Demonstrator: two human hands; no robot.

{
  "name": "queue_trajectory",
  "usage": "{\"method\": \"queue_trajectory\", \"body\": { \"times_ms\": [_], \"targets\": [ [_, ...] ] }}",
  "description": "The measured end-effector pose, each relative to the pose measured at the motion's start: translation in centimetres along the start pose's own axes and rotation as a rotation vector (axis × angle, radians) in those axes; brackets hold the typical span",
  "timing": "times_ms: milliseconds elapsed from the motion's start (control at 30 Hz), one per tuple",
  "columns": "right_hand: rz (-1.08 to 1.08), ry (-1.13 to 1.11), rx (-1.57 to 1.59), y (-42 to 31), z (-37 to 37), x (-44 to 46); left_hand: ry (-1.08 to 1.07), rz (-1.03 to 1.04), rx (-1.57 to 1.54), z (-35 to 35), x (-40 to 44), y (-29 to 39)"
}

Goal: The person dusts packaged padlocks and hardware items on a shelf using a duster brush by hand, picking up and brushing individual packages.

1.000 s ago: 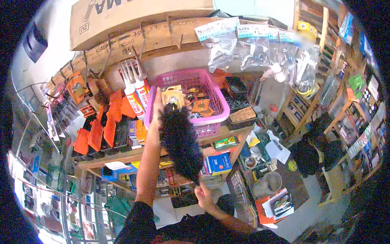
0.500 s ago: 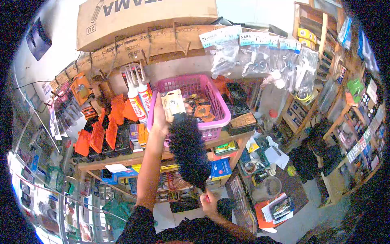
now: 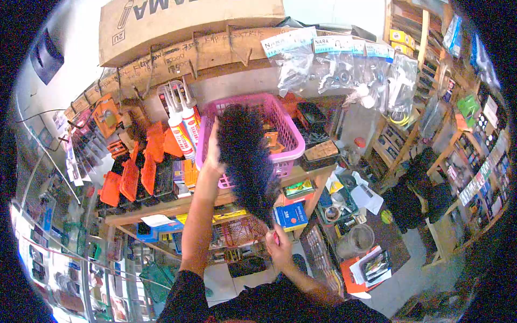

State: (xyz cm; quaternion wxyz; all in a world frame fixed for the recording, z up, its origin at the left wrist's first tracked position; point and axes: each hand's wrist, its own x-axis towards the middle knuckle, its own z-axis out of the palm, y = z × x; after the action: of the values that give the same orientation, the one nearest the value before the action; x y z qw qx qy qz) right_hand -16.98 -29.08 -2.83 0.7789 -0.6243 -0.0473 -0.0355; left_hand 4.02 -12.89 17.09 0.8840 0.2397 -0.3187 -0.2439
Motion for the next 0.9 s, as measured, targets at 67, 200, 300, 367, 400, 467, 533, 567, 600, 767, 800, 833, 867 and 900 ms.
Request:
{"method": "queue_trajectory", "body": {
  "times_ms": [67, 200, 300, 367, 400, 467, 533, 567, 600, 767, 800, 833, 867, 900],
  "targets": [
    [0.004, -0.061, 0.052, -0.4, 0.9, -0.4, 0.162, -0.005, -0.039, -2.0, 0.3, -0.2],
    [0.003, -0.024, 0.034, 1.4, 0.5, -0.3, 0.240, 0.016, 0.045, -0.7, -0.2, 0.3],
    [-0.028, -0.035, 0.047, 1.3, 0.6, 0.0, 0.418, 0.068, 0.319, -0.7, 0.1, 0.0],
    [-0.054, -0.069, -0.003, 1.6, 1.1, -0.8, 0.401, 0.063, 0.271, -1.0, -0.2, -0.1],
    [-0.099, -0.085, -0.060, 1.5, 1.1, -0.8, 0.387, 0.063, 0.251, -1.0, -0.1, 0.0],
    [-0.122, -0.036, -0.126, 1.3, 0.7, -0.3, 0.365, 0.063, 0.206, -1.0, -0.3, 0.2],
    [-0.034, 0.039, 0.022, 0.2, 0.7, 0.7, 0.447, 0.048, 0.293, -1.2, -0.3, 0.3],
    [0.010, 0.079, 0.097, -0.2, 0.6, 0.9, 0.468, 0.033, 0.297, -1.3, -0.3, 0.3],
    [0.036, 0.060, 0.048, 0.2, 0.4, 1.0, 0.489, 0.018, 0.301, -1.3, -0.2, 0.3],
    [-0.340, -0.016, -0.368, -0.8, 0.2, 2.6, 0.356, 0.069, 0.434, -6.6, 0.9, -0.3],
    [-0.214, 0.010, -0.218, 0.0, -0.4, 3.3, 0.419, 0.065, 0.414, -6.0, 0.9, 0.0],
    [-0.085, 0.036, -0.068, -0.4, -0.3, 3.7, 0.540, 0.176, 0.034, -1.0, -0.4, 0.9],
    [-0.100, 0.088, -0.059, -1.0, 0.2, 3.7, 0.000, 0.062, -0.272, -4.0, -0.6, 1.3],
    [-0.103, 0.019, -0.122, -1.2, 0.4, 3.2, 0.042, 0.057, -0.169, -3.9, -0.7, 1.1]
  ]
}}
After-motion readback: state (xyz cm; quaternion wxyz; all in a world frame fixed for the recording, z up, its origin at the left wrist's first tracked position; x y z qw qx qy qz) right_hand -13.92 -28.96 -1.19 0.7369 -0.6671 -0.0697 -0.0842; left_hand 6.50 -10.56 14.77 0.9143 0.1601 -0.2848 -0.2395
